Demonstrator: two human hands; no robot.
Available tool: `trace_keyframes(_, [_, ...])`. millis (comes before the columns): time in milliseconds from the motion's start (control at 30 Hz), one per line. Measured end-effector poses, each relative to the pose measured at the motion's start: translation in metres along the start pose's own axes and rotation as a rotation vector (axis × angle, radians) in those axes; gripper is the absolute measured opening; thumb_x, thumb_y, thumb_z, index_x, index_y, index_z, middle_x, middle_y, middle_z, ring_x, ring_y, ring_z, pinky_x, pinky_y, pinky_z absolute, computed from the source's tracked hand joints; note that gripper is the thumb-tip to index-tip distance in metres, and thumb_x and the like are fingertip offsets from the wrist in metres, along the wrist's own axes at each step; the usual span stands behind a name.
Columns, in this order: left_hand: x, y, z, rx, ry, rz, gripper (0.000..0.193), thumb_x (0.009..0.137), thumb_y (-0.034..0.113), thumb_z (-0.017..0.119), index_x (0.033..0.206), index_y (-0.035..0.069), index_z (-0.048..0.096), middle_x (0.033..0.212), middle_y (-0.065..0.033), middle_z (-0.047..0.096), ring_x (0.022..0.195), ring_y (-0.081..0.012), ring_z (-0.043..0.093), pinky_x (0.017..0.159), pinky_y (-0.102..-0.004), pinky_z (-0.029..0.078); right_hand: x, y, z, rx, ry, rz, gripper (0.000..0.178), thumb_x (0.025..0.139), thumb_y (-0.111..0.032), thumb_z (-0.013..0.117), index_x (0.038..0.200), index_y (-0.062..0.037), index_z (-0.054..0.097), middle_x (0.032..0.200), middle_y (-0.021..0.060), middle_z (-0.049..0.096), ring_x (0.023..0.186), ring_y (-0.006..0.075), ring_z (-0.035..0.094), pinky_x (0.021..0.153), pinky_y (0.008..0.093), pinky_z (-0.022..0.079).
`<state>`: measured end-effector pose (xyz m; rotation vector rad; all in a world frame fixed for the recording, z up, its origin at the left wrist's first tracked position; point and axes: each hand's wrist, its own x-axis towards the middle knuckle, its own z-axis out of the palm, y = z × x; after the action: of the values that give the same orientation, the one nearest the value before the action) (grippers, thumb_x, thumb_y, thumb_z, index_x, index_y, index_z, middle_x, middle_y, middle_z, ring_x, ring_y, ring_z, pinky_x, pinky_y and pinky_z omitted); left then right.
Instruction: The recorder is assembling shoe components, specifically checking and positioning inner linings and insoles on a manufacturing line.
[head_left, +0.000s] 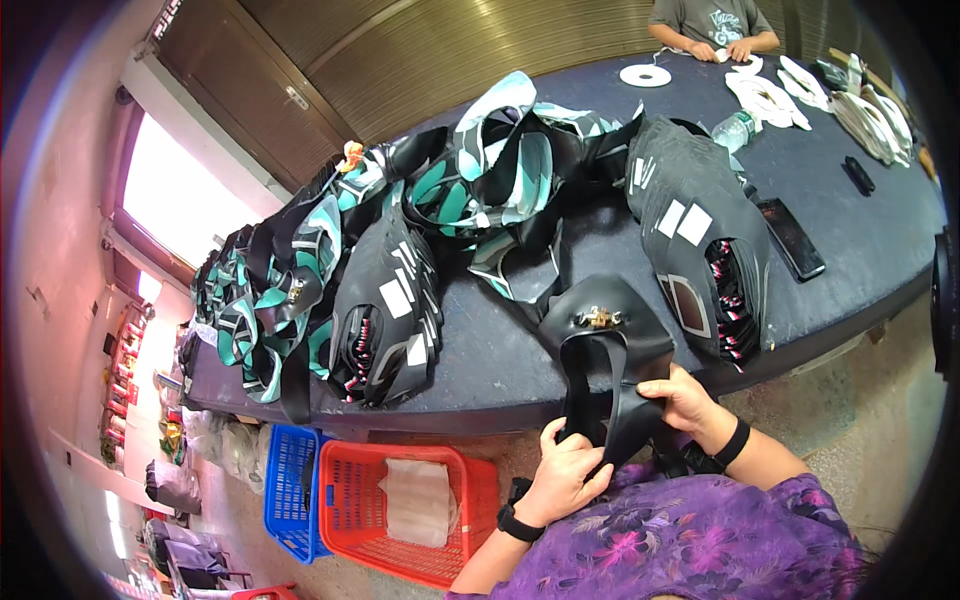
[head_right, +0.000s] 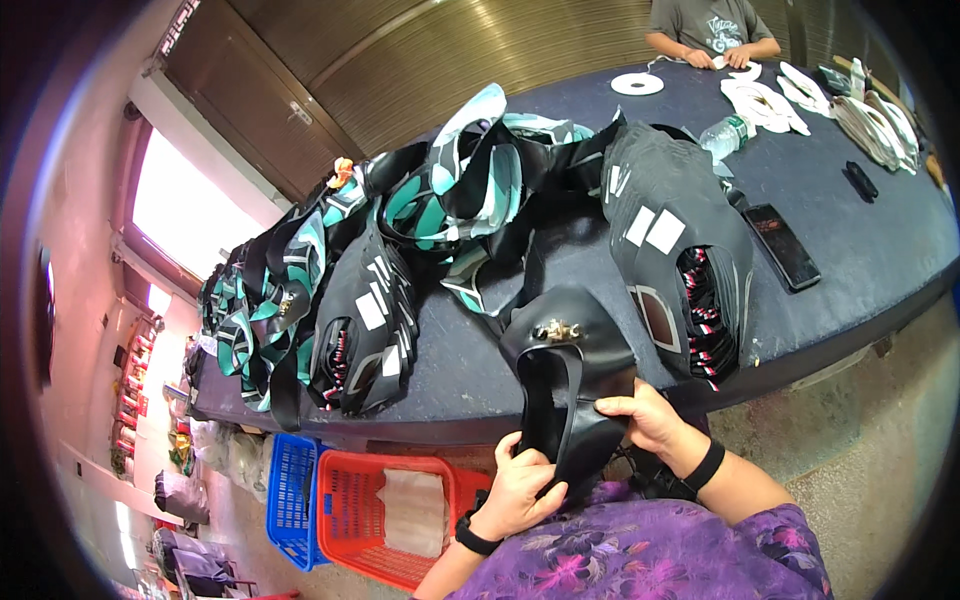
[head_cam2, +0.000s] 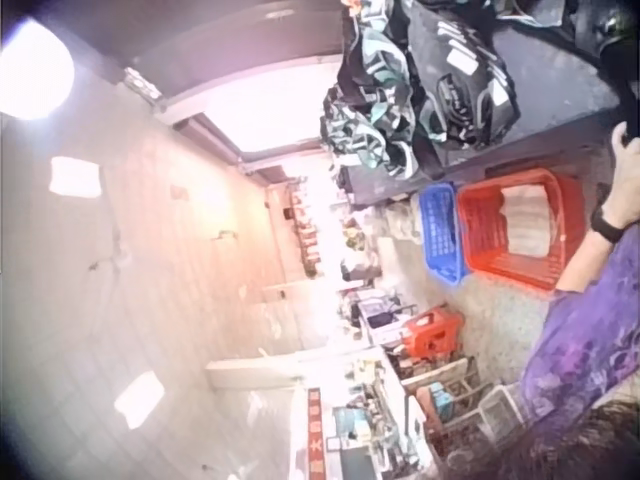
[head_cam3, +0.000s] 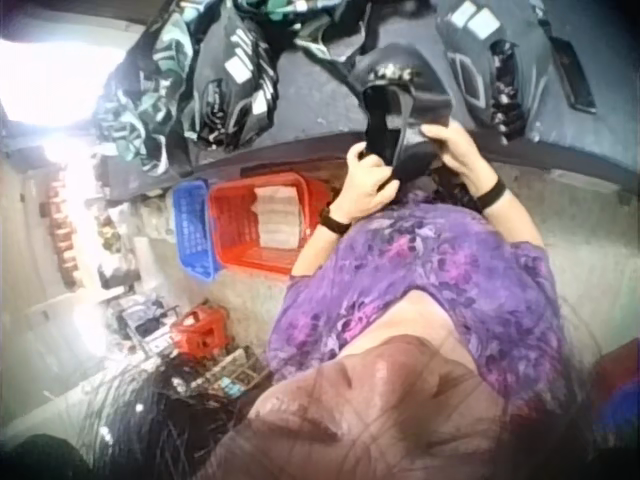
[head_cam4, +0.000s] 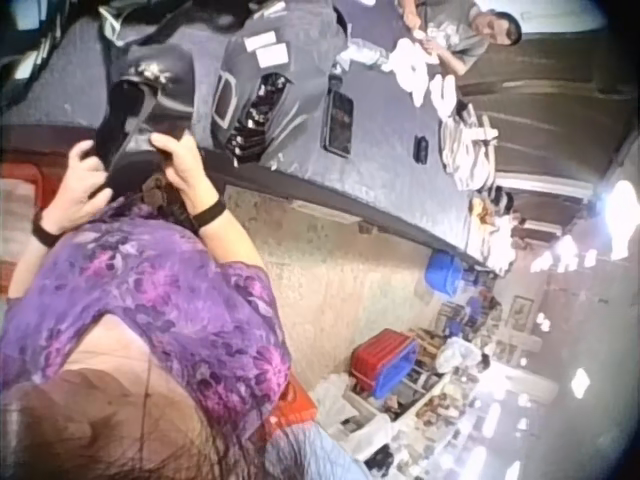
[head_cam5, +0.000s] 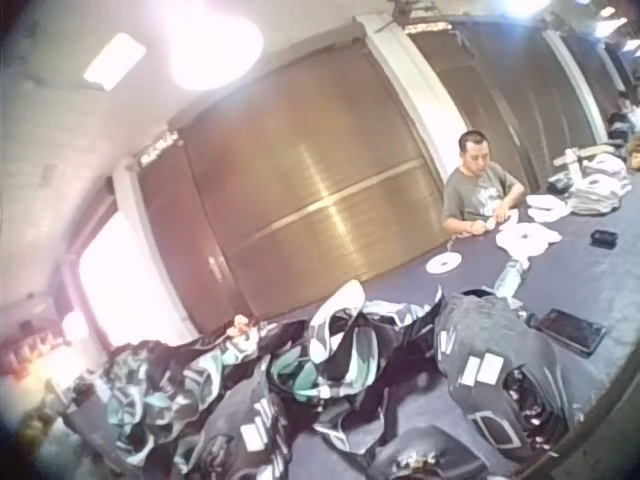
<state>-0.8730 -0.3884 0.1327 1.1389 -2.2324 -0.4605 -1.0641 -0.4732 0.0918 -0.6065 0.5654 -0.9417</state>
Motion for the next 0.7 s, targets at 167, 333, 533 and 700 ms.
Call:
trace_keyframes(167, [0.007,0.000,-0.008,0.013,-0.082,0.063,0.013,0.071,0.018,0.061,0.068,0.006,0.057,0.061,-0.0034,0.050,0.067,-0.0161,0.051,0.094,-0.0441,0.024,0.007,-0.007,-0.001,0.111,-0.027,0.031,0.034,0.073,-0.002,0.061,0.106,-0.0030,0.052,0.099,0.0076,0.058,0.088,0.0164,0.057,0.079,0.0328,0.047])
trace_keyframes(333, [0.006,0.001,-0.014,-0.023,-0.110,0.072,0.015,0.069,0.018,0.063,0.063,0.006,0.054,0.057,-0.0036,0.046,0.065,-0.0162,0.050,0.094,-0.0440,0.024,0.013,-0.001,-0.001,0.047,0.009,-0.082,0.038,0.069,0.001,0.064,0.105,-0.0044,0.053,0.096,0.0069,0.060,0.086,0.0170,0.058,0.077,0.0329,0.048])
trace_keyframes(533, [0.003,-0.003,-0.015,-0.032,-0.171,0.048,0.018,0.069,0.020,0.064,0.063,0.007,0.053,0.059,-0.0027,0.046,0.066,-0.0159,0.049,0.095,-0.0442,0.023,0.013,-0.009,0.012,-0.116,0.024,-0.084,0.031,0.071,-0.004,0.066,0.100,-0.0026,0.057,0.093,0.0040,0.060,0.081,0.0121,0.057,0.075,0.0276,0.046])
trace_keyframes(700, [0.003,-0.002,-0.024,-0.082,-0.180,0.082,0.025,0.071,0.031,0.065,0.083,0.010,0.059,0.084,-0.0016,0.055,0.089,-0.0170,0.051,0.096,-0.0441,0.018,0.008,-0.013,0.005,-0.358,0.067,-0.199,0.024,0.077,-0.008,0.061,0.100,-0.0017,0.056,0.090,0.0011,0.059,0.080,0.0071,0.053,0.074,0.0223,0.043])
